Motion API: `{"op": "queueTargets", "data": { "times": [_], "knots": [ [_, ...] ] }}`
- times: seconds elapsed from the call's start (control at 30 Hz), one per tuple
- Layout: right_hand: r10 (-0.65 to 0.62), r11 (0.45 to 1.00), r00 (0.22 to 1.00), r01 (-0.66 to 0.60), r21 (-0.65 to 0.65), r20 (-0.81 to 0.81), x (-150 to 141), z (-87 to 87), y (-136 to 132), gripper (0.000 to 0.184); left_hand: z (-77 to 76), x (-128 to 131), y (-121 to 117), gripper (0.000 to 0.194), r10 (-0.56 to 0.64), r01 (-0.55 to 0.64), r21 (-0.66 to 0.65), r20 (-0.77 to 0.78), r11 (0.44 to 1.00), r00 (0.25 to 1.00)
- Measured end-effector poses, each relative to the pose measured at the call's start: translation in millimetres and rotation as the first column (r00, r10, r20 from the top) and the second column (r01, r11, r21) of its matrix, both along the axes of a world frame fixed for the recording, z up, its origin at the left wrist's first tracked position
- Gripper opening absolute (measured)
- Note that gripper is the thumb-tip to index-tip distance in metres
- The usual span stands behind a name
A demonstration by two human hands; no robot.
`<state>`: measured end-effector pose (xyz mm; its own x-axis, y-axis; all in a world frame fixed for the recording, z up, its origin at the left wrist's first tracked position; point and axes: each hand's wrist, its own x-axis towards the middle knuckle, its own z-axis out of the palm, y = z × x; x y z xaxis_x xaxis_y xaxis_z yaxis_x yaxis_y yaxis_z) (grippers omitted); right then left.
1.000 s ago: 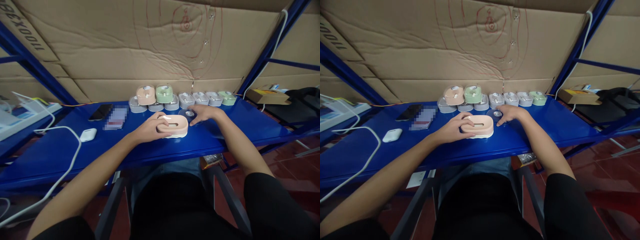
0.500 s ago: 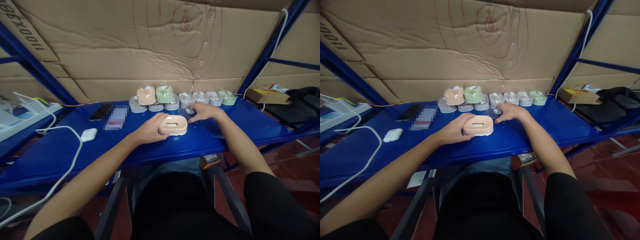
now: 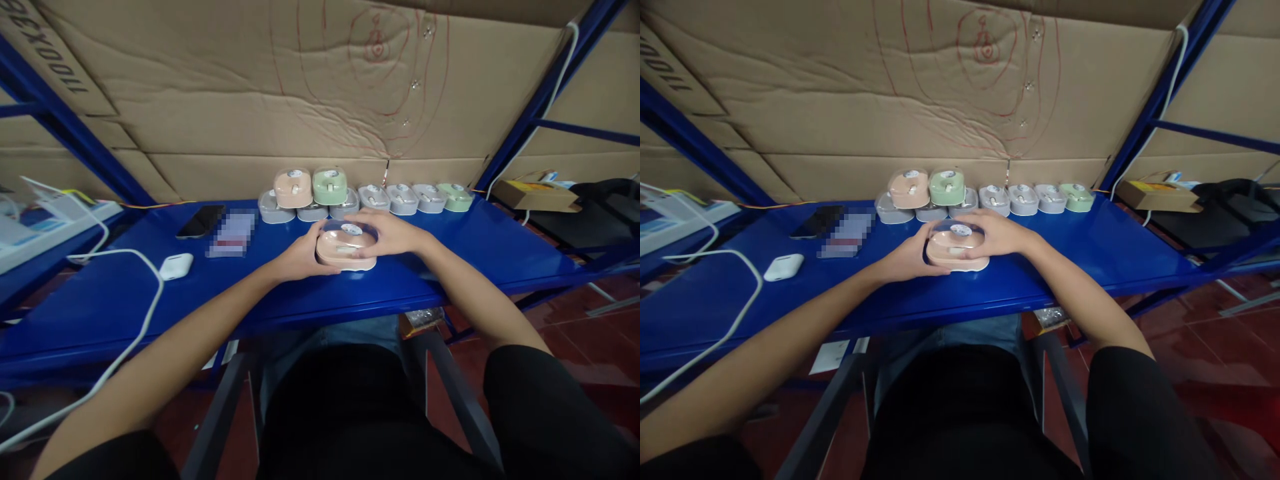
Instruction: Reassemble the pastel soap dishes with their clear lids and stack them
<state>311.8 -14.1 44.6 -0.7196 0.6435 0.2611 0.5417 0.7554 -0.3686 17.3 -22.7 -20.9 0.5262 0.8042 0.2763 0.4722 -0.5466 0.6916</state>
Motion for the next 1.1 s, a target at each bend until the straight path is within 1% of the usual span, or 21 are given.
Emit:
{"op": "queueTargets", "data": {
  "times": [0.1, 0.2, 0.4, 0.47, 0.6, 0.67, 0.73, 0.9, 1.0, 1.1],
  "knots": [
    [0.032, 0.999, 0.999, -0.032, -0.009, -0.002, -4, -8.8, 2, 0.095, -3.3, 0, 2, 0.142, 0.014, -0.013, -0.026, 0.015, 1.0, 1.0],
    [0.05, 0.999, 0.999, -0.05, -0.016, -0.002, -7, -13.9, 4, 0.094, -4.3, -1, 3, 0.145, 0.011, -0.011, -0.048, 0.002, 0.999, 1.0],
    [0.077, 0.996, 0.997, -0.075, -0.043, 0.029, -9, -11.5, -1, 0.093, -3.3, -1, 3, 0.142, 0.007, -0.007, -0.025, 0.0, 1.0, 1.0],
    [0.076, 0.997, 0.996, -0.074, -0.035, 0.042, -10, -9.9, -3, 0.091, -4.4, -1, 4, 0.139, 0.016, -0.016, -0.01, -0.006, 1.0, 1.0],
    [0.06, 0.998, 0.996, -0.058, -0.027, 0.073, -11, -7.9, -7, 0.09, -6.3, -2, 6, 0.121, 0.006, -0.005, 0.054, -0.01, 0.999, 1.0],
    [0.049, 0.998, 0.996, -0.046, -0.033, 0.074, -11, -8.4, -8, 0.09, -5.6, -2, 6, 0.116, 0.005, -0.003, 0.066, -0.023, 0.998, 1.0],
    [0.045, 0.998, 0.996, -0.042, -0.05, 0.072, -10, -10.4, -8, 0.093, -3.4, -1, 5, 0.115, 0.015, -0.012, 0.06, -0.041, 0.998, 0.999],
    [0.074, 0.993, 0.994, -0.067, -0.096, 0.075, -4, -18.8, -3, 0.115, 7.4, -2, 0, 0.113, 0.026, -0.024, 0.048, -0.049, 0.999, 0.998],
    [0.05, 0.996, 0.998, -0.047, -0.077, 0.034, -2, -19.9, -2, 0.116, 14.8, -3, -3, 0.109, 0.029, -0.028, 0.061, -0.011, 0.998, 1.0],
    [0.027, 0.999, 0.999, -0.028, -0.024, -0.043, 0, -13.0, -1, 0.113, 18.6, -3, -3, 0.107, 0.037, -0.046, 0.087, 0.11, 0.995, 0.993]
  ]
}}
